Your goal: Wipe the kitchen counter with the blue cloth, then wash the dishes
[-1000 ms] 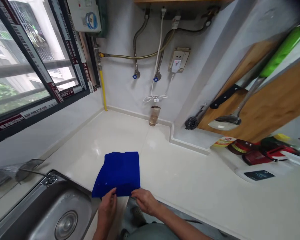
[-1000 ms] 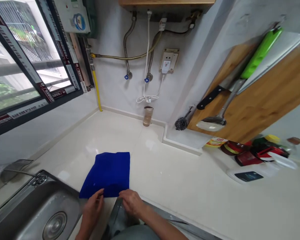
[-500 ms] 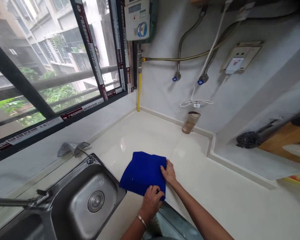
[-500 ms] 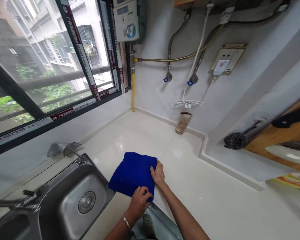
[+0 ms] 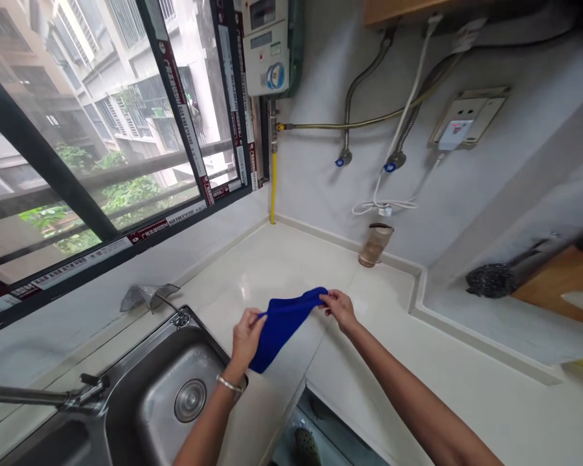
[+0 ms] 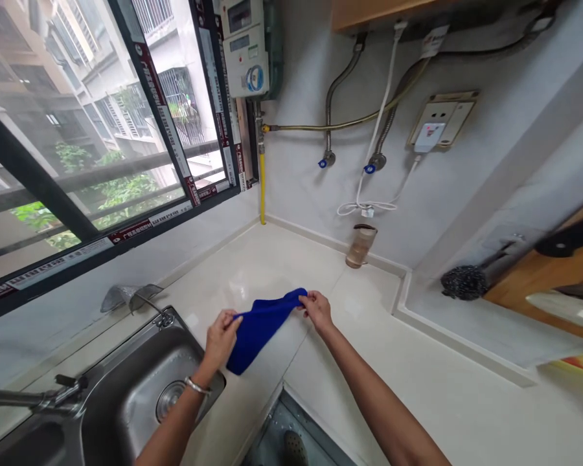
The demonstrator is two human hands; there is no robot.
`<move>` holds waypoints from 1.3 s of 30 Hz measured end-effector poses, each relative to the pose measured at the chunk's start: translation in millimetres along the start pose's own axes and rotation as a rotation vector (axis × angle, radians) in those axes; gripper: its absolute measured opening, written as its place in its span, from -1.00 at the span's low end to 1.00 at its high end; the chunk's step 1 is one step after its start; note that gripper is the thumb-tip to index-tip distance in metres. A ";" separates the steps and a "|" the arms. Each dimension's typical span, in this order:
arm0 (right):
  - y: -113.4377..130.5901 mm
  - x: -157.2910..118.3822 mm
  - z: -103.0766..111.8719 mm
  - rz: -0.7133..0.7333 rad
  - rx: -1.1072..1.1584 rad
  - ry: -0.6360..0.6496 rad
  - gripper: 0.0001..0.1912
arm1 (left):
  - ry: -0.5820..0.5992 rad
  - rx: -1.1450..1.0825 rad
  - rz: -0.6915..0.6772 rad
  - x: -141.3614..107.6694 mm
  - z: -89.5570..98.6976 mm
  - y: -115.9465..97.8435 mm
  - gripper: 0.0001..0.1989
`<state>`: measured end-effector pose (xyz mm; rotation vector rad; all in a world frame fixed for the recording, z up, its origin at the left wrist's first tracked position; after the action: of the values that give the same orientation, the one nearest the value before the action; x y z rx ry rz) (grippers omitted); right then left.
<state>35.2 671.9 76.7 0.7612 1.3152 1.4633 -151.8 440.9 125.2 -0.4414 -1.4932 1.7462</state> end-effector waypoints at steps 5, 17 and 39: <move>89.2 6.3 36.8 0.162 0.231 -0.151 -0.55 | -0.023 -0.026 -0.190 65.3 9.6 -69.8 -0.76; -105.7 -158.8 93.2 0.013 -0.127 -0.064 -0.19 | 0.568 0.209 -0.305 -82.0 -35.6 38.3 -0.84; -53.1 -84.0 -7.0 0.410 -0.902 -0.093 -0.34 | -0.008 0.332 0.217 -14.9 -6.0 90.8 -0.35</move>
<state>68.9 586.9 37.1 0.4788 0.3222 2.0728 -168.4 433.5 34.8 -0.4348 -1.1627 2.1224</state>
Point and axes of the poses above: each hand's wrist, its own x-axis towards the middle knuckle, its own z-axis out of the back of the hand, y = z × x, the point moved 6 cm from there along x, towards the middle knuckle, and after that the axes turned 9 degrees about -x, right-handed, at the moved point
